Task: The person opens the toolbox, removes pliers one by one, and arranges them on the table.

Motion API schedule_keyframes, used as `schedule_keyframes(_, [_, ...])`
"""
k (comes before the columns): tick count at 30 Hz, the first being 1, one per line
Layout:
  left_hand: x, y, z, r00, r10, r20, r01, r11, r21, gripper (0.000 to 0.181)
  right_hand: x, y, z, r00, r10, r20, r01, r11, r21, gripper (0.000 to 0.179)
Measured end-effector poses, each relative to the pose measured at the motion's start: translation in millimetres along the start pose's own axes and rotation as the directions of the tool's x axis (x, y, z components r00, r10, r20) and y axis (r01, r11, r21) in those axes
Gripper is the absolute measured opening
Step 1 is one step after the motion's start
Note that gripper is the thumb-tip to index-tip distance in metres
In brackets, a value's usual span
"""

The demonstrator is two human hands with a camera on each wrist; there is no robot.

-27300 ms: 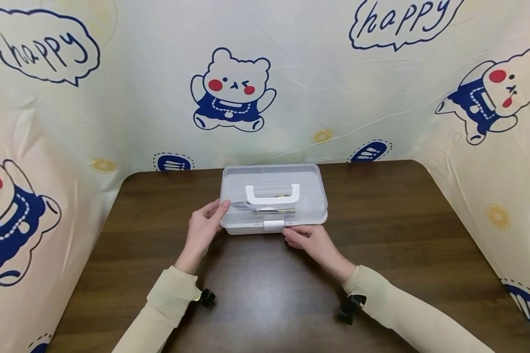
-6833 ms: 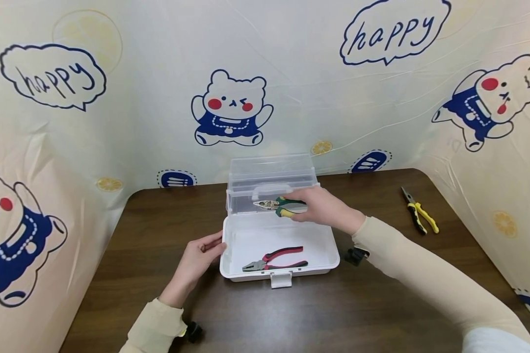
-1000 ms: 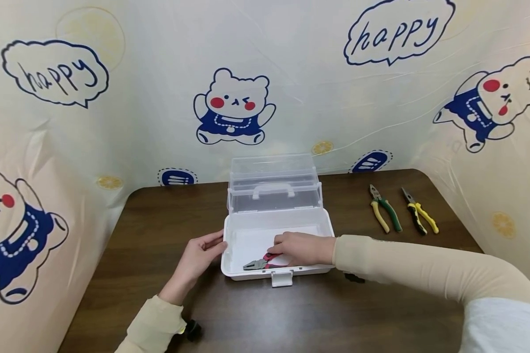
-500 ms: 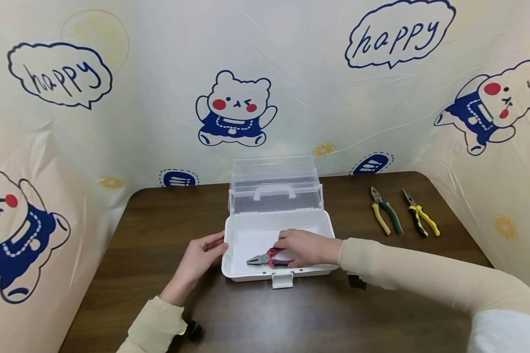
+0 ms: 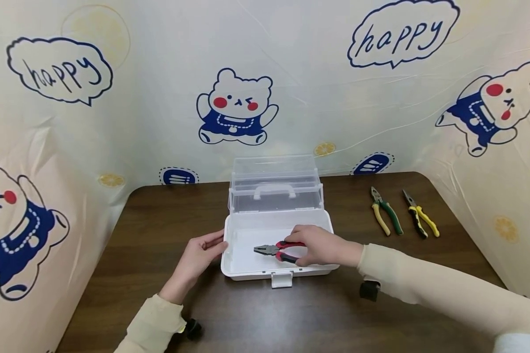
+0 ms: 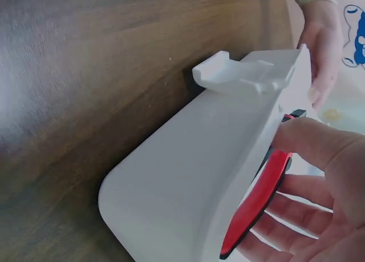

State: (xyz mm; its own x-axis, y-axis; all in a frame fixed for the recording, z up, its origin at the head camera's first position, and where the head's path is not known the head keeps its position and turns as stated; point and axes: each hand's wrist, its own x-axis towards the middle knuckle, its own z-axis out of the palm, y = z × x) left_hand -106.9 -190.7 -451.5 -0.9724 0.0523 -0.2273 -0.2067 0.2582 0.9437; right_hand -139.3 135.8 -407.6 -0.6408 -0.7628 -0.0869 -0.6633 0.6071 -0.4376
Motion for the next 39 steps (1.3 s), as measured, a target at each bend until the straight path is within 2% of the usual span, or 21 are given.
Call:
schedule_keyframes(6, [0.4, -1.1, -2.6, 1.000, 0.004, 0.010, -0.004, 1.000, -0.008, 0.049, -19.7, -6, -11, 0.996, 0.035, -0.086, -0.034, 0.999, 0.018, 0.046])
schedule_keyframes(12, [0.1, -1.0, -3.3, 1.000, 0.004, 0.012, -0.004, 1.000, -0.005, 0.050, -37.1, -1, -20, 0.984, 0.095, -0.152, -0.097, 0.995, -0.002, 0.048])
schedule_keyframes(20, [0.3, -3.0, -2.5, 1.000, 0.008, 0.008, -0.008, 1.000, -0.004, 0.049, -69.2, 8, -34, 0.950, 0.202, -0.239, -0.201, 0.979, 0.028, 0.050])
schedule_keyframes(25, [1.4, -4.1, -0.4, 1.000, 0.018, 0.017, -0.018, 1.000, -0.011, 0.049, -95.7, 19, -44, 0.908, 0.306, -0.285, -0.306, 0.951, 0.047, 0.052])
schedule_keyframes(30, [3.4, -4.1, 0.2, 1.000, 0.018, 0.011, -0.018, 1.000, -0.018, 0.049, -112.0, 36, -46, 0.853, 0.413, -0.318, -0.412, 0.908, 0.072, 0.057])
schedule_keyframes(35, [3.1, -4.2, 0.3, 1.000, 0.017, 0.012, -0.017, 1.000, -0.023, 0.049, -112.6, 57, -41, 0.781, 0.539, -0.315, -0.521, 0.841, 0.145, 0.064])
schedule_keyframes(39, [2.4, -4.8, -0.6, 1.000, 0.015, 0.014, -0.015, 1.000, -0.021, 0.049, -105.9, 76, -33, 0.729, 0.610, -0.311, -0.577, 0.792, 0.201, 0.065])
